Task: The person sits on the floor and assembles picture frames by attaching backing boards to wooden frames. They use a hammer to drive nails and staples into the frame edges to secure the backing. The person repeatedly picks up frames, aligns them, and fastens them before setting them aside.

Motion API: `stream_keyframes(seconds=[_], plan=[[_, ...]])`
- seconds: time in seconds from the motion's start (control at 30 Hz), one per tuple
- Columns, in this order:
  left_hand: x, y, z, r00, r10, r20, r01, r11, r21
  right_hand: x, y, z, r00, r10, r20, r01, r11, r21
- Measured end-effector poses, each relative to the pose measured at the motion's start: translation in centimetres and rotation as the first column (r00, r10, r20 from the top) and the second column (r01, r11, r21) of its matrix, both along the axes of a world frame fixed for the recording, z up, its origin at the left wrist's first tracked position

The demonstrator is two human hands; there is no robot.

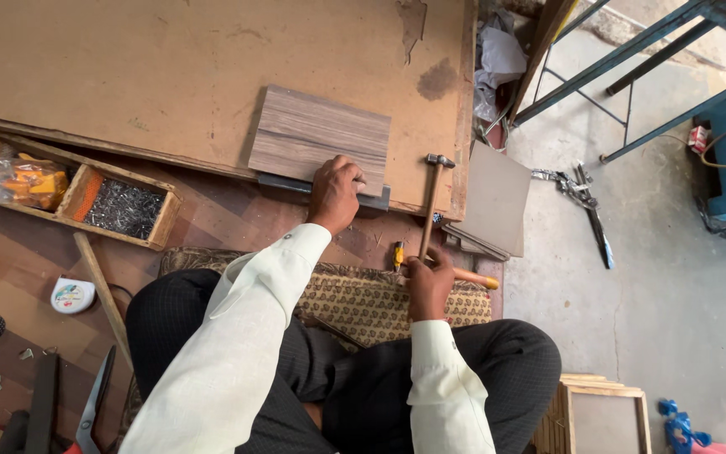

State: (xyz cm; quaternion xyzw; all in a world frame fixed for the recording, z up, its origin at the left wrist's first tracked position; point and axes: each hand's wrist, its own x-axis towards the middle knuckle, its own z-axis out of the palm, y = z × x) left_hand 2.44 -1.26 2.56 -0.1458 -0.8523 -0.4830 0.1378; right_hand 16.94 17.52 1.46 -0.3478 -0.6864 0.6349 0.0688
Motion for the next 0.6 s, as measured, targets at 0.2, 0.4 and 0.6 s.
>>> stream_keyframes(seconds=[0.2,0.4,0.6], plan=[[-0.6,0.0,0.0,0.991,-0.031,0.130,0.032,0.999,-0.003,0.8,-1.9,3.6,0.999,0.015,-0.035,-0.026,0.940,-0.339],[-0.3,0.1,0.1,0.993,-0.021,0.118,0.027,0.999,-0.047,6.5,-6.1,5.0,0.976,0.214,-0.040,-0.209,0.972,0.109],[0.2,0.4,0.3,0.998,0.023,0.056,-0.020,0.998,-0.052,8.5,-8.0,4.5,0.973,0.224,-0.062,-0.170,0.866,0.470]])
